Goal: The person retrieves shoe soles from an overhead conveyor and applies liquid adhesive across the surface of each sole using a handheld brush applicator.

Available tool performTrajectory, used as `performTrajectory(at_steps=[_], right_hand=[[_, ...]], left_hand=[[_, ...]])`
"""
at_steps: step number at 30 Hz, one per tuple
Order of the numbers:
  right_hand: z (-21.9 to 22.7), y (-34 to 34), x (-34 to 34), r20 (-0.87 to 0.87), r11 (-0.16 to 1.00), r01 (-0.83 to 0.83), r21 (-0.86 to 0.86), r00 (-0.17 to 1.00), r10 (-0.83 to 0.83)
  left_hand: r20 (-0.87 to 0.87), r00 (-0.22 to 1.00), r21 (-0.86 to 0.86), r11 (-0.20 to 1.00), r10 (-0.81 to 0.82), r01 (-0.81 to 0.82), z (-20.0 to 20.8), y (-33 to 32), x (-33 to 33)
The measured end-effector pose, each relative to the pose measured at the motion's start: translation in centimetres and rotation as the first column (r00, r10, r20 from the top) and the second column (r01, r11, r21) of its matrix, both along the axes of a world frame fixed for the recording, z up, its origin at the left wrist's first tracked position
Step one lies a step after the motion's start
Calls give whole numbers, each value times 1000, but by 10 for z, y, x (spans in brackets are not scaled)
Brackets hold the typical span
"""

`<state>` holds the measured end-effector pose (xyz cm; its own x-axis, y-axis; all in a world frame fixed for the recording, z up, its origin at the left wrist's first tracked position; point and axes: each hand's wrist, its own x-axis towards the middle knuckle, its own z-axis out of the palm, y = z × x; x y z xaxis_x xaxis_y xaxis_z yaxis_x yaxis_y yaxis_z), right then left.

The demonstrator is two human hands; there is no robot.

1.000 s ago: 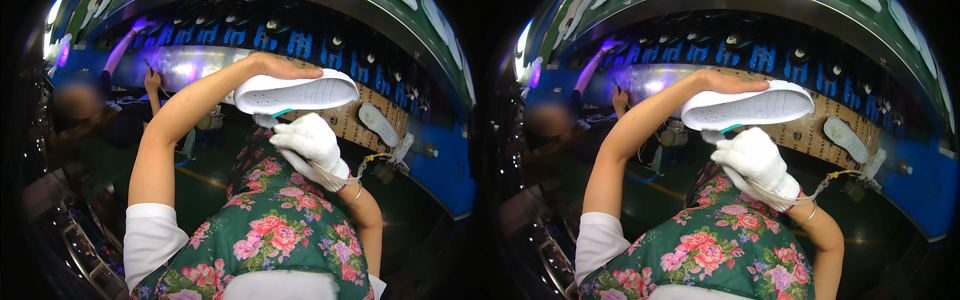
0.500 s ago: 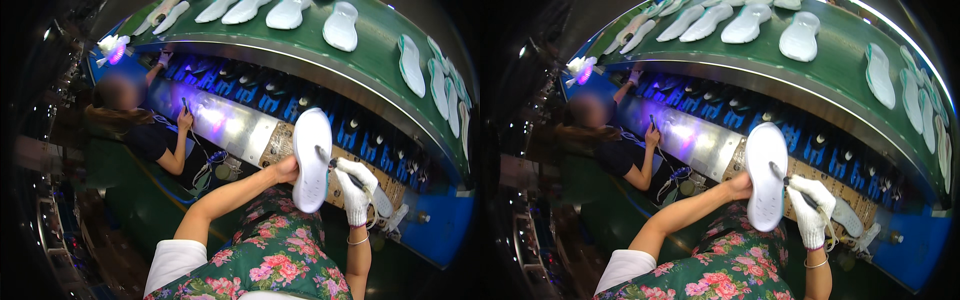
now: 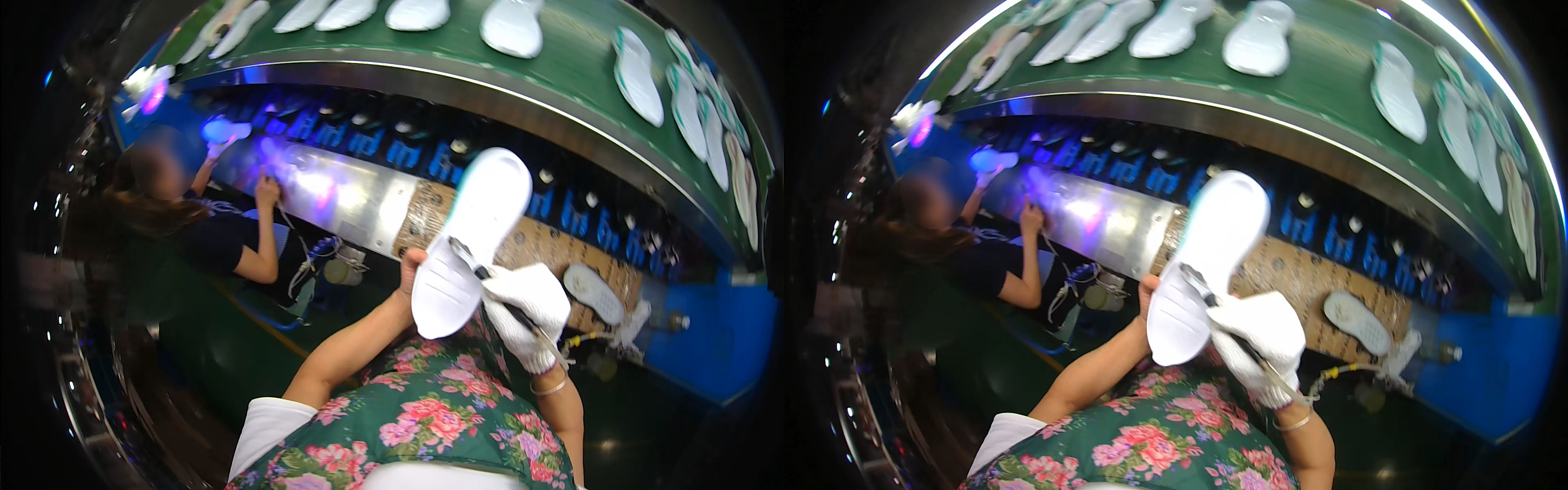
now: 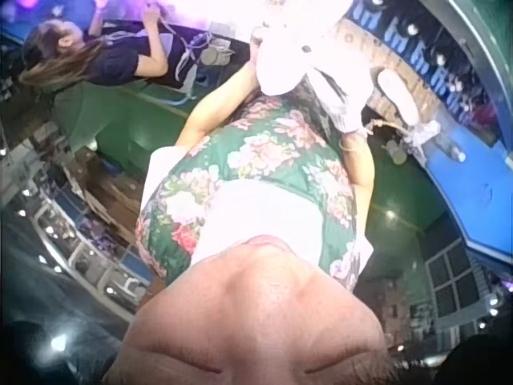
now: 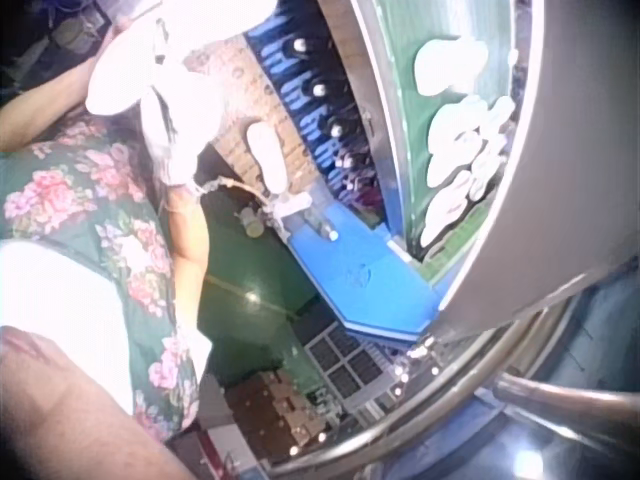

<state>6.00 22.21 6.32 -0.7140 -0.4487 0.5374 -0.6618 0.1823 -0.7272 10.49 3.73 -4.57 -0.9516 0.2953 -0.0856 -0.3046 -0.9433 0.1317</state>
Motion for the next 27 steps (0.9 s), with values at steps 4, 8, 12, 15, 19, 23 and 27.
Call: performTrajectory(at_steps=[4,8,12,15,19,23,27], right_hand=[[10,1,-4,-52,998,58,-37,997,-60],[21,-2,-16,-148,989,130,-73,979,-139],[25,-1,-22,-196,984,167,-54,965,-174],[25,-3,-19,-236,983,181,-33,954,-183],[24,-14,-4,-143,966,254,46,959,-246],[16,-25,-5,-61,956,225,-190,969,-240],[19,-21,-5,107,908,357,-221,934,-341]], left_hand=[[-9,999,-30,999,41,-41,20,21,-8],[-22,992,205,971,126,-119,4,41,-13],[42,995,-132,988,91,-84,15,56,-11],[50,995,-224,972,84,-70,10,65,-5],[94,996,-76,997,-4,11,-37,64,-1],[104,993,-118,992,47,-34,-28,67,-10],[78,993,-216,974,87,-69,-5,66,-19]])
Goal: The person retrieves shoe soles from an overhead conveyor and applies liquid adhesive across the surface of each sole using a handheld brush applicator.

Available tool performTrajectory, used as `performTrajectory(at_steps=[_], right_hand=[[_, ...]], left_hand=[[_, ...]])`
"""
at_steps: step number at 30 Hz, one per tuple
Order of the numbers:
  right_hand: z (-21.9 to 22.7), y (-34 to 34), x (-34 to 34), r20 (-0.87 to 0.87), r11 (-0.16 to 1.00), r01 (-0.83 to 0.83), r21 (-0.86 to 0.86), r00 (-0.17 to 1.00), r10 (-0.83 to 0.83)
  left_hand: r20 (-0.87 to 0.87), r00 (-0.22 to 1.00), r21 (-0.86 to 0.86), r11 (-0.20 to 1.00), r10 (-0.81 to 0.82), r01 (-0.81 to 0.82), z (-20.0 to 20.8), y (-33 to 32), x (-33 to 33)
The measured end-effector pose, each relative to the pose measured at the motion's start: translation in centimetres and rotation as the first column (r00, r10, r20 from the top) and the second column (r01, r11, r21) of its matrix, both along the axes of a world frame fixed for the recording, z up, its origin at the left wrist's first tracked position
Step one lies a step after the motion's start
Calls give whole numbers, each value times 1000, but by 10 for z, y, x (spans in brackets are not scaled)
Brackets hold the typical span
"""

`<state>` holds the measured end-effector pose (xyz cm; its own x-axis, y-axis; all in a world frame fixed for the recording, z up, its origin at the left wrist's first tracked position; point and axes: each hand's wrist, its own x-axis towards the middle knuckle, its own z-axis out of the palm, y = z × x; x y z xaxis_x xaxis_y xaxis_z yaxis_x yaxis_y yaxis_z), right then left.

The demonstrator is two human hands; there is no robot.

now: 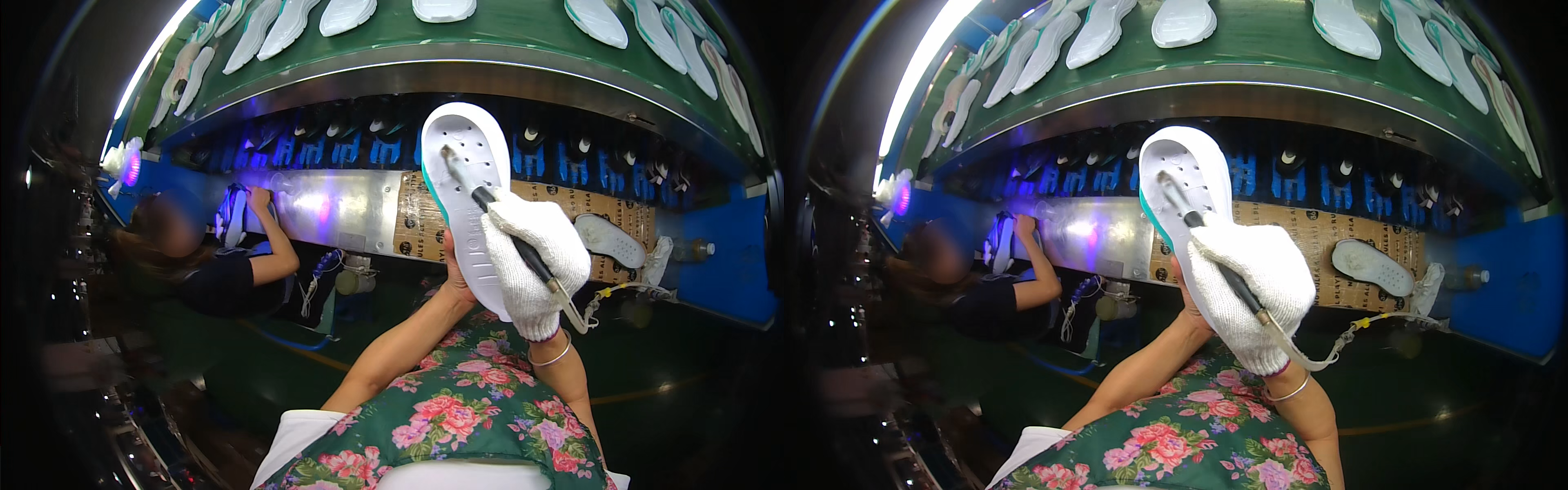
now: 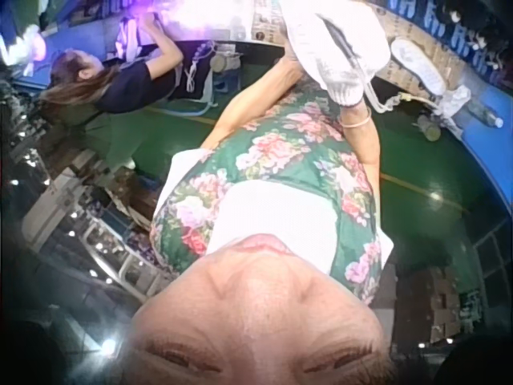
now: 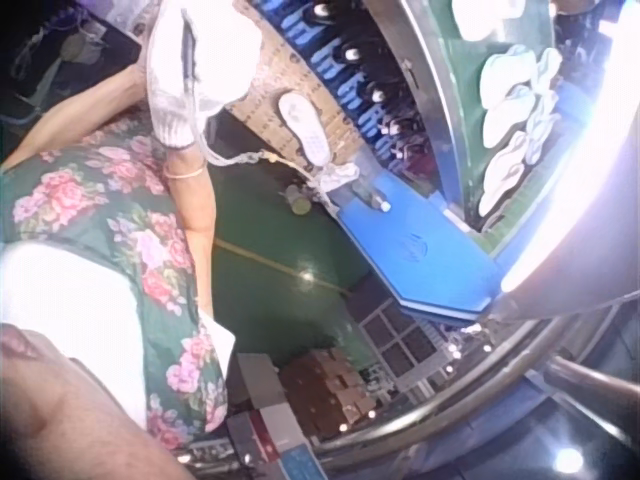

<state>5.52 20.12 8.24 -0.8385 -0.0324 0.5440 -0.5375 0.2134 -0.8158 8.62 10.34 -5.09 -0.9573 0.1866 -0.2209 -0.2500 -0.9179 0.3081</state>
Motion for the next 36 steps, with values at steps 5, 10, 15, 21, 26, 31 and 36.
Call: performTrajectory(at_steps=[5,10,15,21,26,31,36], right_hand=[[0,-7,2,-155,994,-69,85,985,82],[-12,-8,9,56,984,180,3,982,-180],[-19,2,6,-129,978,-112,175,982,135],[-30,10,-1,-123,992,-75,101,989,87],[-26,4,8,-111,966,-237,97,963,248],[-38,16,11,-23,981,-180,71,983,182],[-34,13,17,-69,894,-419,161,899,433]], left_hand=[[86,996,132,991,-17,5,-30,10,-6],[-86,996,18,999,-26,27,3,3,-17],[-81,997,60,998,18,-13,-18,-5,-23],[-212,974,323,946,81,-8,-7,-25,-34],[-121,993,239,970,-18,47,2,-23,-31],[-138,990,204,979,31,-2,11,-26,-39],[-422,903,213,959,-83,188,3,-41,-43]])
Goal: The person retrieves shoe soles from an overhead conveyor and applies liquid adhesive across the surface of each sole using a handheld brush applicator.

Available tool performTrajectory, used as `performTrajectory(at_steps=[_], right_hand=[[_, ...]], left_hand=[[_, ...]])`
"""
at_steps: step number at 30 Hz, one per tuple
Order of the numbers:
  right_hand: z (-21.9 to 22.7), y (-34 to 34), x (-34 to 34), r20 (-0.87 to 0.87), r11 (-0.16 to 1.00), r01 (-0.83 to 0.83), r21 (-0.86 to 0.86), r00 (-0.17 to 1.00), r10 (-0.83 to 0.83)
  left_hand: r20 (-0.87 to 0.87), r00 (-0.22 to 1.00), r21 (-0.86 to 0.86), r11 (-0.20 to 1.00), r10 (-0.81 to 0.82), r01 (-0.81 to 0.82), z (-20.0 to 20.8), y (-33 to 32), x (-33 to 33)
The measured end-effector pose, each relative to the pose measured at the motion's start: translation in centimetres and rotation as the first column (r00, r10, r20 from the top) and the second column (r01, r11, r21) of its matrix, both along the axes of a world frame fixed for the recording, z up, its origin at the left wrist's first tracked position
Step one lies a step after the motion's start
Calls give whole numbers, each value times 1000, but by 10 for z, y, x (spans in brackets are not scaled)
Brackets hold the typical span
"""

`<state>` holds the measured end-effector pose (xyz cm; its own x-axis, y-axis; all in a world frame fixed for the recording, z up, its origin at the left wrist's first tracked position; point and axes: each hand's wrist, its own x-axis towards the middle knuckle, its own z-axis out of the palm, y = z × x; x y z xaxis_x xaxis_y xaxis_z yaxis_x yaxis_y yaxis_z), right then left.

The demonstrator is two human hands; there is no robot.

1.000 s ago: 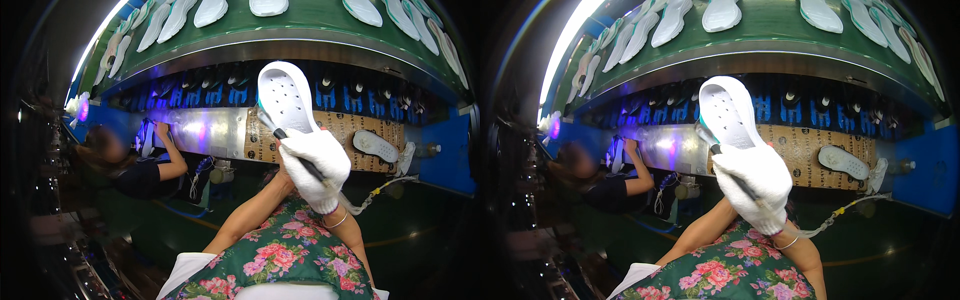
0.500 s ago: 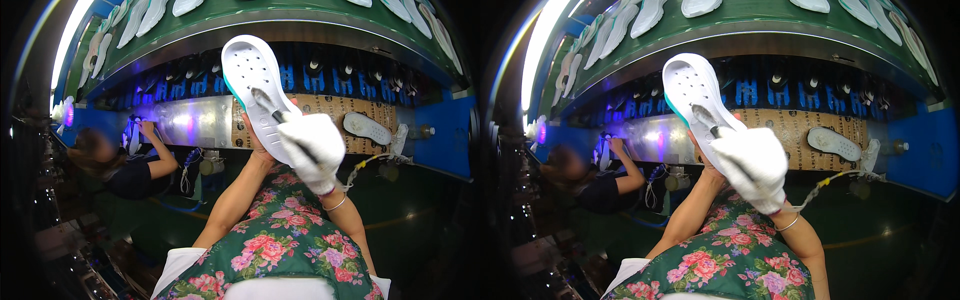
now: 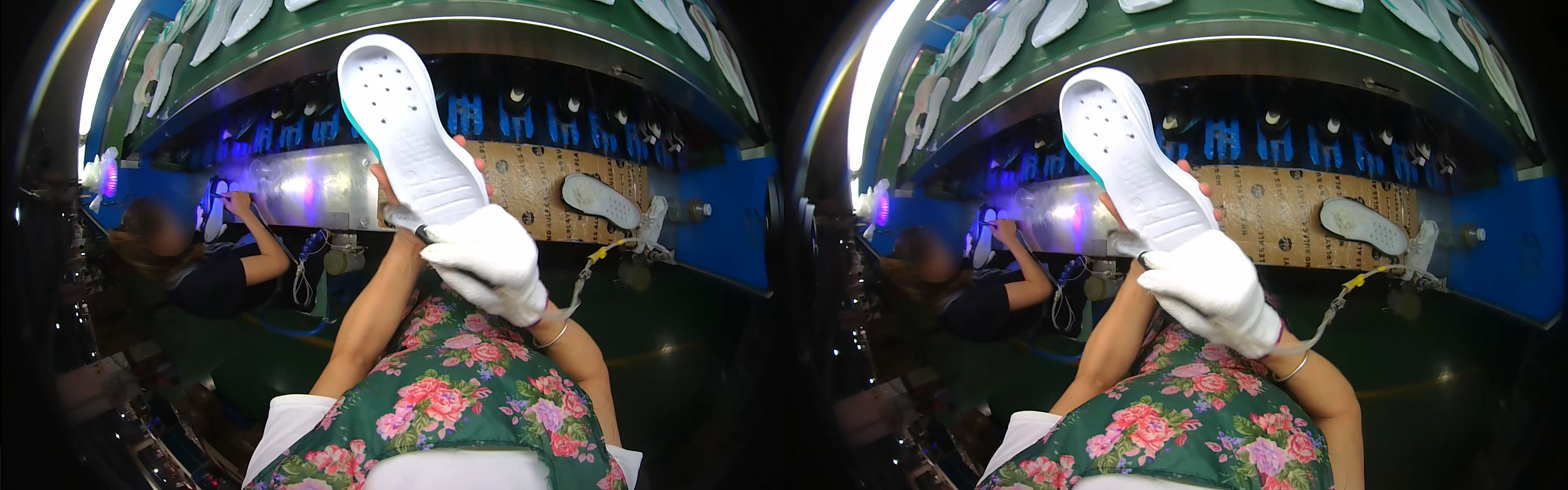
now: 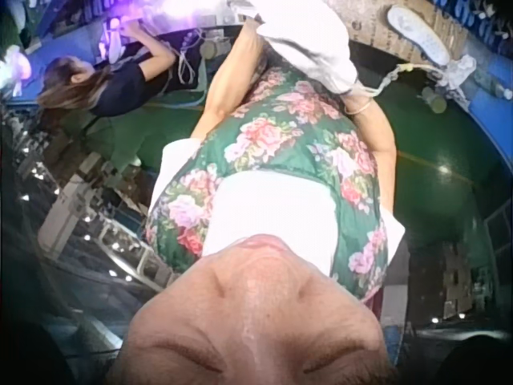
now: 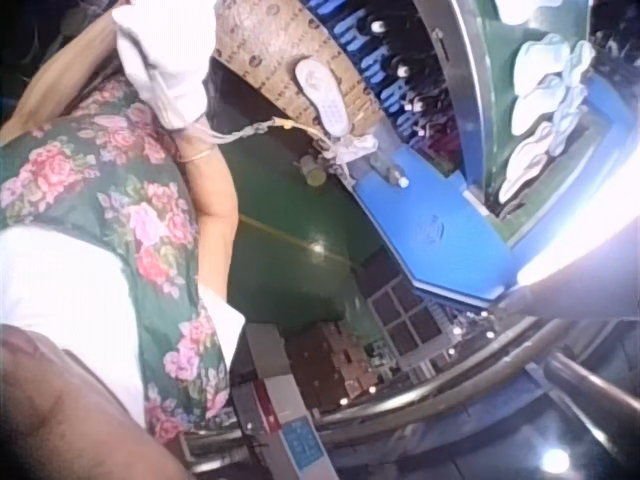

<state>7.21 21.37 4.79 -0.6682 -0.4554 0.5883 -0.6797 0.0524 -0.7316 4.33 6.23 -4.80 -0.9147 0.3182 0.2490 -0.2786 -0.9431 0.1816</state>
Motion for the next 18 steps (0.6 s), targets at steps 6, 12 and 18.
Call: performTrajectory(at_steps=[6,12,18], right_hand=[[-11,3,1,-162,995,91,33,983,-84],[-18,12,2,258,998,-2,-63,966,18],[-13,6,19,115,983,-185,9,976,183]], left_hand=[[59,995,-146,986,-75,83,-6,-25,1],[46,994,-173,979,-99,105,8,-31,-1],[-13,950,-52,949,-311,310,11,-38,-19]])
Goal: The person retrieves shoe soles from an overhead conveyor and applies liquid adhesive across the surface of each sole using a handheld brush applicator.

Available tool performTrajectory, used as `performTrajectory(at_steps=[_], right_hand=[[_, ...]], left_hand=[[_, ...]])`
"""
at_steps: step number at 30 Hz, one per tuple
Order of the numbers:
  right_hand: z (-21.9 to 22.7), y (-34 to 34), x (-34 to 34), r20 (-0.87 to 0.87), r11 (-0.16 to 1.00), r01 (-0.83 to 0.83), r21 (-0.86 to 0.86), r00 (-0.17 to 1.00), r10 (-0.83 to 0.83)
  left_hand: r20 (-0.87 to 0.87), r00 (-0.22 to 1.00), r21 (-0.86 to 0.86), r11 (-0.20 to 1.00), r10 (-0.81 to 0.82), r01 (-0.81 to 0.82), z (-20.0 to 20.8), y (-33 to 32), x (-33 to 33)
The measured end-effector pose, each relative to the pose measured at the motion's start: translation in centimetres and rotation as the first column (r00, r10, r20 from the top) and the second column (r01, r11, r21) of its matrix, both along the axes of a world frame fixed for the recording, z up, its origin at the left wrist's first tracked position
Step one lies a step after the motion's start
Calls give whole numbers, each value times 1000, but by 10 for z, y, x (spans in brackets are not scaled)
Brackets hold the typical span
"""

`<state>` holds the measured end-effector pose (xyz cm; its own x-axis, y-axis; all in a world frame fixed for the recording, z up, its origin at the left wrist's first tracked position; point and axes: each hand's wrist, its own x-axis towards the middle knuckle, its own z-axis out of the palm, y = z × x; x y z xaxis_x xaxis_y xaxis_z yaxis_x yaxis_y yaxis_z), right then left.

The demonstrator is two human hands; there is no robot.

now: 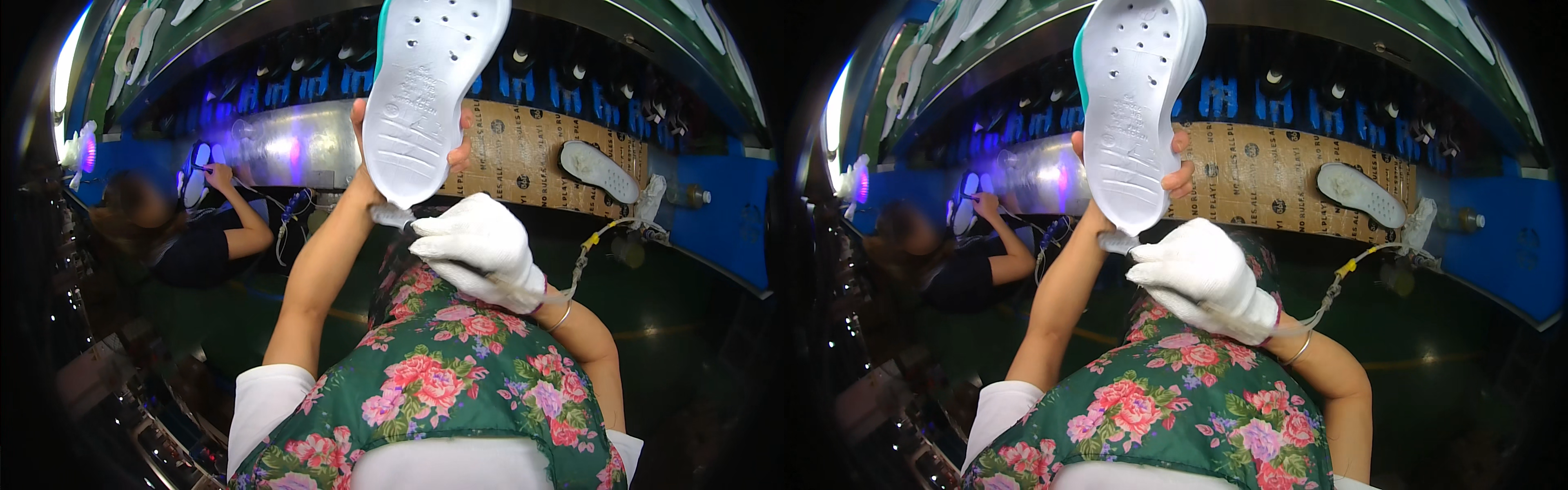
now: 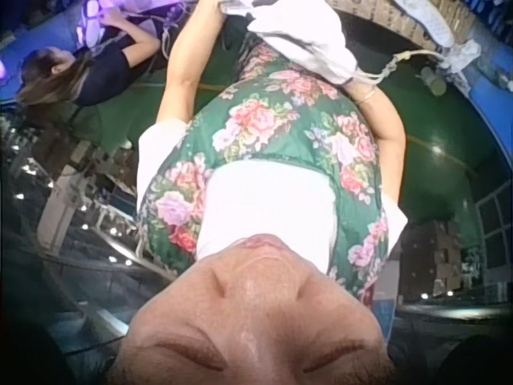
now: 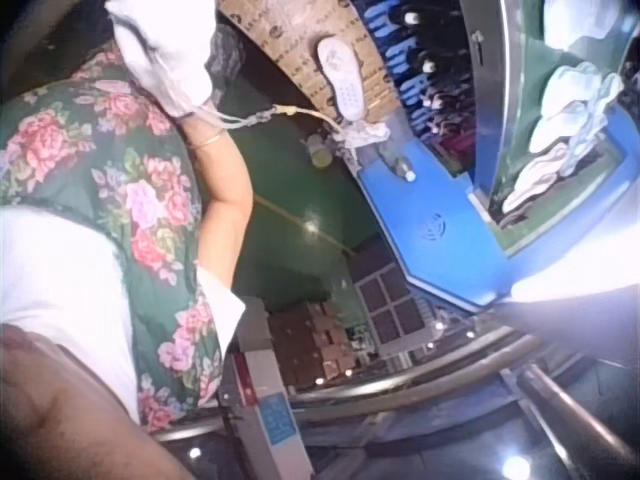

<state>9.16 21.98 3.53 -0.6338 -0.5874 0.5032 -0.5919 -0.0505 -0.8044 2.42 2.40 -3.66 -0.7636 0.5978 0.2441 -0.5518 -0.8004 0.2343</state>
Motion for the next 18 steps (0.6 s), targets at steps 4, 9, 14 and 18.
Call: performTrajectory(at_steps=[4,9,14,18], right_hand=[[-5,5,-10,33,983,181,11,983,-181],[-5,-1,5,-127,1000,27,-5,992,-28],[-2,6,-1,58,999,38,-10,998,-37],[-5,2,-5,-249,992,125,18,961,-117]], left_hand=[[-2,996,-117,989,-88,87,9,-2,-3],[18,983,-130,974,-185,186,12,0,-8],[191,970,-249,949,-149,195,12,-10,-6],[126,983,-449,876,-130,174,23,-10,-10]])
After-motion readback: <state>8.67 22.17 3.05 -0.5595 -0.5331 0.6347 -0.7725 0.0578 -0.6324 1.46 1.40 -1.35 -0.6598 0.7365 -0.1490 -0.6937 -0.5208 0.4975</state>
